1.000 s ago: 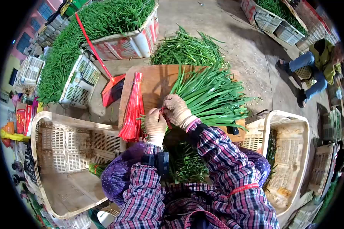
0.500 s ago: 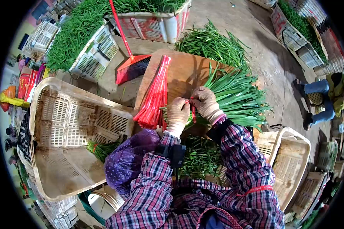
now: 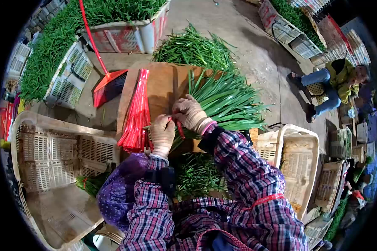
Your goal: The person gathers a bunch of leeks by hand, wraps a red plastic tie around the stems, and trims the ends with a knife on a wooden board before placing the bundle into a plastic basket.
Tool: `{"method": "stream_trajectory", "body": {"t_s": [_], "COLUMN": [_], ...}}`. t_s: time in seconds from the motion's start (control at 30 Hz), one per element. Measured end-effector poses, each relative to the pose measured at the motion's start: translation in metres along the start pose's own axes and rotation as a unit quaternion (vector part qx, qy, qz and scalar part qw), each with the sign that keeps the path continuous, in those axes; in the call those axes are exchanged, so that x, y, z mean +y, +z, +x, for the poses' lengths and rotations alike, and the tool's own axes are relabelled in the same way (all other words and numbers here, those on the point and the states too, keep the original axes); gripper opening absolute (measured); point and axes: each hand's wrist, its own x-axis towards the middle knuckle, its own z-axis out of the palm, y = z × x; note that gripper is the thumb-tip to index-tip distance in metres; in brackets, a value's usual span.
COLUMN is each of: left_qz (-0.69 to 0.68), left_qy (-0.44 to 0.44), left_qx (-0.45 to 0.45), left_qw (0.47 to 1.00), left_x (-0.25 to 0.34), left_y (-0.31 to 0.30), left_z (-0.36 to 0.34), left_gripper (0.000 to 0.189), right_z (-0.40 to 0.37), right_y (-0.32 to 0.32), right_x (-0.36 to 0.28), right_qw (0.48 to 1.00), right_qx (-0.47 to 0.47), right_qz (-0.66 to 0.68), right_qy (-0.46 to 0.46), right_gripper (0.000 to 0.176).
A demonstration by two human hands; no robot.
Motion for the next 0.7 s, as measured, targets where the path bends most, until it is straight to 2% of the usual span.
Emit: {"method": "stream_trajectory", "body": {"t_s": [0.07,0.1,0.13,0.17,0.2,0.23,0.3,0.47,0.5,0.57,0.6,0.63,0.7], "left_qz": [0.034,0.035,-0.01,-0.001,0.013,0.005,0.008,-0.031,0.01,0.027,0.024,0.049,0.077], "left_qy": [0.031,0.03,0.011,0.0,-0.025,0.002,-0.022,0.015,0.014,0.077,0.08,0.081,0.085], "left_qx": [0.009,0.012,0.005,0.003,0.009,0.031,0.028,0.042,0.032,0.063,0.066,0.036,0.011], "left_qw": [0.999,0.999,1.0,1.0,1.0,1.0,0.999,0.999,0.999,0.995,0.994,0.995,0.993], "left_x": [0.004,0.006,0.012,0.01,0.018,0.015,0.011,0.019,0.022,0.016,0.017,0.018,0.016], "left_y": [-0.001,-0.001,-0.005,-0.004,-0.005,-0.004,-0.001,0.0,-0.001,0.002,0.001,-0.002,0.0], "left_z": [0.0,0.001,0.003,0.002,0.005,0.004,0.001,-0.006,-0.008,-0.008,-0.008,-0.008,-0.004], "left_gripper": [0.008,0.006,0.007,0.008,0.009,0.009,0.008,0.007,0.006,0.008,0.008,0.009,0.01], "right_z": [-0.001,0.001,0.003,0.004,0.001,0.003,0.0,0.002,0.005,0.006,0.01,0.015,0.027], "right_y": [-0.001,0.001,-0.005,-0.002,0.011,0.006,0.0,0.007,0.006,0.001,-0.004,-0.007,-0.021], "right_x": [0.004,0.008,0.007,0.011,0.025,0.019,0.009,0.017,0.015,0.013,0.011,0.007,-0.004], "right_qw": [0.999,0.999,0.998,0.995,0.998,0.996,0.994,0.994,0.994,0.987,0.979,0.964,0.942], "right_qx": [0.012,-0.043,-0.07,-0.087,-0.051,-0.059,-0.05,-0.057,-0.057,-0.097,-0.13,-0.167,-0.266], "right_qz": [0.048,-0.009,-0.004,0.017,0.038,0.05,0.081,0.077,0.075,0.092,0.12,0.143,0.047], "right_qy": [-0.022,0.007,0.006,0.036,0.02,0.04,0.059,0.061,0.059,0.086,0.104,0.151,0.196], "right_gripper": [0.009,0.013,0.015,0.015,0.012,0.011,0.012,0.008,0.008,0.011,0.016,0.022,0.027]}}
